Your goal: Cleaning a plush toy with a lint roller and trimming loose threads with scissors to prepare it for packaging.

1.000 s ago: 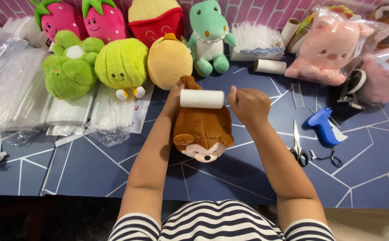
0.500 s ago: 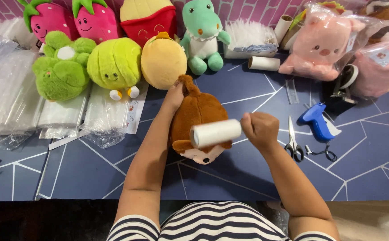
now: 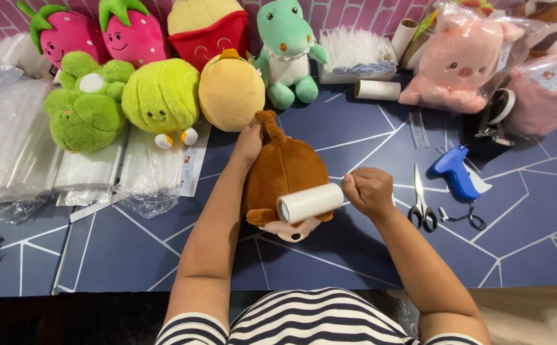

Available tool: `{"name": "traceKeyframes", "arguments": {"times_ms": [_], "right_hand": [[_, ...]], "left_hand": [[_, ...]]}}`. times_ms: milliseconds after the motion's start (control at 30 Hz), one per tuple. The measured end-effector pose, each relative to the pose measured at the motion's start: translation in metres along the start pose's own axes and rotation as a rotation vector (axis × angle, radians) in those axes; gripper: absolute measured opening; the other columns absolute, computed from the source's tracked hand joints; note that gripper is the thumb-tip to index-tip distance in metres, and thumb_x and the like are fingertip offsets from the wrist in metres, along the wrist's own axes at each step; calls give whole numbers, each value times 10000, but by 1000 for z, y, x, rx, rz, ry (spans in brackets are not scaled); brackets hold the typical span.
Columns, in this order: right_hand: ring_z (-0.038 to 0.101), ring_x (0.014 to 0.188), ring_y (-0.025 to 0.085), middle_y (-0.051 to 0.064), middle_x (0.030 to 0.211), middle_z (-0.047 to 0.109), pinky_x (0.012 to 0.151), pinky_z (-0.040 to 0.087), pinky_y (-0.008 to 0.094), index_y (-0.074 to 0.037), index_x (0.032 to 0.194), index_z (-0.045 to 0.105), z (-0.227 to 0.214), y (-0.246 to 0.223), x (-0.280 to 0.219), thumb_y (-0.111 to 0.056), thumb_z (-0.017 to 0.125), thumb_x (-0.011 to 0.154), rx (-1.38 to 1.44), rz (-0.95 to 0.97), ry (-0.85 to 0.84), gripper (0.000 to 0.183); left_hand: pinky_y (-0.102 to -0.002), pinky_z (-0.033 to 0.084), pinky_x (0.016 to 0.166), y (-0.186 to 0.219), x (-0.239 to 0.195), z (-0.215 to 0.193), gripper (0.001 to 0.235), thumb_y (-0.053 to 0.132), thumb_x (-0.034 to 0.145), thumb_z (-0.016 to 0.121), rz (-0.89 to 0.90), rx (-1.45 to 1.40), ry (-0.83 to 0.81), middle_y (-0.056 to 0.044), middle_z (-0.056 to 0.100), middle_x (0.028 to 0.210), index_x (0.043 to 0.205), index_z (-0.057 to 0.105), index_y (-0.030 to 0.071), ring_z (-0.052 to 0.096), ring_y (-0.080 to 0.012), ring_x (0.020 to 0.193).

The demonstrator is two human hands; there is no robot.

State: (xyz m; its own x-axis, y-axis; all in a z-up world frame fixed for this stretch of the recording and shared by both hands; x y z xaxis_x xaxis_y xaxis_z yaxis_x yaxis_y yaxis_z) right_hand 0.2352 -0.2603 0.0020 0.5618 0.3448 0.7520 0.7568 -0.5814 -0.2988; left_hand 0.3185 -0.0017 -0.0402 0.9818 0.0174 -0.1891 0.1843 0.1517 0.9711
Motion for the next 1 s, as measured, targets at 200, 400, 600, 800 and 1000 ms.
{"name": "traceKeyframes", "arguments": {"times_ms": [200,400,600,800,1000], "right_hand": [[429,438,260,118,448,503,469,347,360,-66,559,565,25,98,-28,-257,474,1119,218,411,63,599],[617,545,389,137,542,631,569,449,430,-100,587,666,55,82,-2,-393,444,1105,86,592,-99,636],[500,416,274,91,451,533,463,401,318,-115,501,554,48,84,-35,-268,465,1098,166,329,12,623],[443,384,248,47,430,475,420,392,317,-143,501,551,5,19,-22,-226,479,1052,224,106,17,562],[402,404,254,49,437,418,419,361,306,-114,514,502,-26,25,8,-165,499,1085,21,115,166,573]], "left_hand": [[-342,506,966,-41,17,14,518,368,1134,345,-136,-1124,-392,-51,607,1055,1543,398,55,616,-162,976],[-464,393,1140,-91,76,-34,588,405,1115,505,167,-364,-186,-193,538,1439,1543,405,14,560,-304,1287],[-516,371,1156,-38,16,-3,609,468,1073,529,135,-303,-139,-203,495,1505,1535,448,79,535,-337,1343],[-511,464,1069,-56,40,-13,659,422,1059,601,57,-372,-80,-209,621,1361,1571,366,81,628,-315,1224],[-533,438,1099,-42,39,-18,619,363,1118,437,65,-72,-33,-211,586,1376,1608,217,57,582,-305,1263]]}}
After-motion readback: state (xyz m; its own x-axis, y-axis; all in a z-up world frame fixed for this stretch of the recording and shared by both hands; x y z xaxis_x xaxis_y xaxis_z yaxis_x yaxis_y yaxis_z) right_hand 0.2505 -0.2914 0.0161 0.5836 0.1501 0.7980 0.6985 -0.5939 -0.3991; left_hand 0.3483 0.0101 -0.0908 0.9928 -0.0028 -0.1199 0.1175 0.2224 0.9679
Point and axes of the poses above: each hand's wrist, its own x-axis towards the middle knuckle, its own z-axis out of the palm, y = z × x, the point moved 10 cm from there along x, towards the middle knuckle
